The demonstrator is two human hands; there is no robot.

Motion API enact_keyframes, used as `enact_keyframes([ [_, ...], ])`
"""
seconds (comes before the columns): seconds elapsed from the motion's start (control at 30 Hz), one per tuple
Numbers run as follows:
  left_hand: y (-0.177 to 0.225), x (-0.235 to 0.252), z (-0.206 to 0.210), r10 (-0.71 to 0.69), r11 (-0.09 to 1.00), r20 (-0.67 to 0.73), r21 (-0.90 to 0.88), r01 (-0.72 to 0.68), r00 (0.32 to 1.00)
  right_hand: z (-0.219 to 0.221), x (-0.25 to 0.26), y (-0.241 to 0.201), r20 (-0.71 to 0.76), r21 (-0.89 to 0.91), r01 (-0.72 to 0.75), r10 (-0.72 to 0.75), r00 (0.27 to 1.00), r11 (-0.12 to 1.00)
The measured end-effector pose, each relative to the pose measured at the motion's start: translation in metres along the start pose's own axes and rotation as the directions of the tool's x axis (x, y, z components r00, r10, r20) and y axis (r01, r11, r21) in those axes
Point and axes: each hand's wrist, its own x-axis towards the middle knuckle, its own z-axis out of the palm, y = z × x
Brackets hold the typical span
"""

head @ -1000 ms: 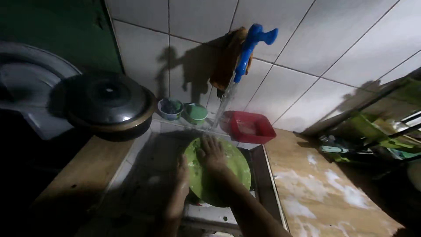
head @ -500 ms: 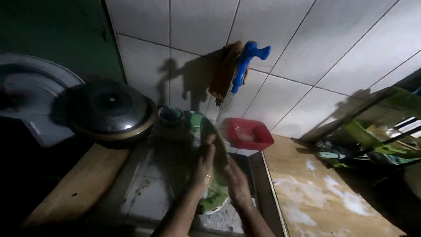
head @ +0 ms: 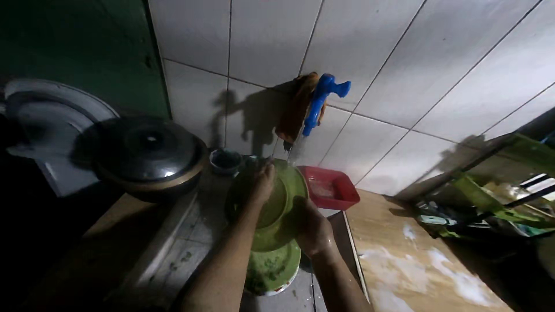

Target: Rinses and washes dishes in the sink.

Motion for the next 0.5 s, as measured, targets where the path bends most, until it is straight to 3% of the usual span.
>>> enact_keyframes([
  [0.07,0.0,0.002,0.001,-0.076,0.996,-0.009,0.049,0.076,0.997,-0.006,0.001,0.0,-0.005,0.021,-0.009,0.009,1.0,1.0],
  [0.1,0.004,-0.002,0.008,-0.046,0.998,-0.012,0.045,0.046,0.999,-0.007,0.002,-0.001,-0.022,0.022,-0.013,0.013,1.0,1.0],
  [0.17,0.013,-0.017,0.031,0.148,0.989,-0.024,-0.012,-0.148,0.989,-0.011,0.008,-0.002,-0.034,0.013,-0.015,0.016,0.999,1.0],
  [0.23,0.019,-0.04,0.057,0.349,0.937,-0.048,0.015,-0.349,0.936,-0.018,0.017,-0.002,-0.016,0.032,-0.005,0.005,1.0,0.999],
  [0.37,-0.004,-0.1,0.069,0.521,0.848,-0.01,0.124,-0.516,0.854,-0.034,0.016,-0.012,-0.08,0.059,0.058,-0.053,0.995,0.997],
  [0.43,-0.04,-0.118,0.073,0.469,0.88,-0.048,0.112,-0.462,0.882,-0.045,0.005,-0.026,-0.166,0.003,0.06,-0.059,0.984,0.998],
  [0.5,-0.067,-0.133,0.065,0.216,0.973,0.034,0.072,-0.218,0.976,-0.056,-0.005,-0.044,-0.228,-0.11,0.06,-0.084,0.97,0.992],
])
